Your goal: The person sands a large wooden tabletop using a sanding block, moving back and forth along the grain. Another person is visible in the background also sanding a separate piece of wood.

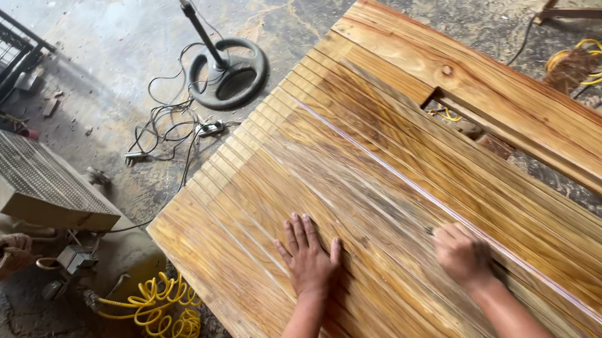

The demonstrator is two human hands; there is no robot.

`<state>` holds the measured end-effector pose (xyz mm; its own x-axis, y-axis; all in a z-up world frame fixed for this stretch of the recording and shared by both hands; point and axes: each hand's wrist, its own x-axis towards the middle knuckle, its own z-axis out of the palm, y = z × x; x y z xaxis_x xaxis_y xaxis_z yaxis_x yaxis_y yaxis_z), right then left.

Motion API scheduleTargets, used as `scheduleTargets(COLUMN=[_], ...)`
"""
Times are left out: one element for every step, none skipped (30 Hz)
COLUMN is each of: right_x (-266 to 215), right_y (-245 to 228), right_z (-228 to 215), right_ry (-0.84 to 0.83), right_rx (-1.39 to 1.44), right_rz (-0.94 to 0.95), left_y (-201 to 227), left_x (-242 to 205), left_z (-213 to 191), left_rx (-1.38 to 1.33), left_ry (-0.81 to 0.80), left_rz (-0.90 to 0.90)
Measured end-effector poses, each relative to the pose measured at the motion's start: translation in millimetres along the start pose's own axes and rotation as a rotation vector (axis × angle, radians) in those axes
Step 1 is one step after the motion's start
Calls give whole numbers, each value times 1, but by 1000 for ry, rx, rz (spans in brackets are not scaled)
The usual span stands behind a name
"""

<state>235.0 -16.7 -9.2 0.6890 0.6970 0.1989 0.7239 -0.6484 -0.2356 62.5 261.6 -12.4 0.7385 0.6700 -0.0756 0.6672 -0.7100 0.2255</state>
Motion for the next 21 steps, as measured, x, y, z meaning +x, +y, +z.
scheduleTargets(right_x=[18,31,35,33,18,1,-17,-31,-71,-102,-141,-179,-199,-218,-202,-182,-169,-153,-132,-109,-91], right_y=[-8,-13,-19,-20,-21,-19,-5,12,33,53,64,71,75,75,86,93,82,70,60,50,41], right_z=[11,14,13,5,-7,-20,-35,-48,-71,-91,-105,-123,-133,-149,-149,-145,-131,-114,-94,-72,-54], right_ry=[-26,15,86,156,175,193,202,218,197,176,91,7,14,21,71,87,106,124,159,-1,121], right_rx=[0,42,73,104,96,89,70,54,29,5,-10,-23,-14,-6,5,-22,-38,-54,-140,-147,-72], right_rz=[57,72,46,20,10,0,-13,-34,-29,-25,27,79,83,87,42,4,-5,-12,-34,96,-4], left_y=[0,1,4,11,20,32,52,75,103,133,150,164,177,184,192,198,192,188,188,189,190], left_x=[3,3,0,-3,-18,-27,-35,-40,-61,-74,-102,-128,-131,-143,-133,-126,-127,-128,-130,-131,-133], left_z=[1,1,1,0,-1,-2,2,5,10,16,22,27,32,33,34,33,29,27,26,27,27], left_rx=[4,8,-9,-27,-43,-46,-61,-77,-98,-121,-178,-236,-198,-160,-144,-127,-90,-76,-72,-67,-74], left_ry=[-15,-30,-3,24,33,56,71,87,38,-11,-34,-58,-74,-89,-83,-77,-84,-80,-73,-66,-75], left_rz=[-17,-34,-49,-63,-84,-57,-33,-10,21,51,71,84,94,106,104,102,121,116,111,106,105])
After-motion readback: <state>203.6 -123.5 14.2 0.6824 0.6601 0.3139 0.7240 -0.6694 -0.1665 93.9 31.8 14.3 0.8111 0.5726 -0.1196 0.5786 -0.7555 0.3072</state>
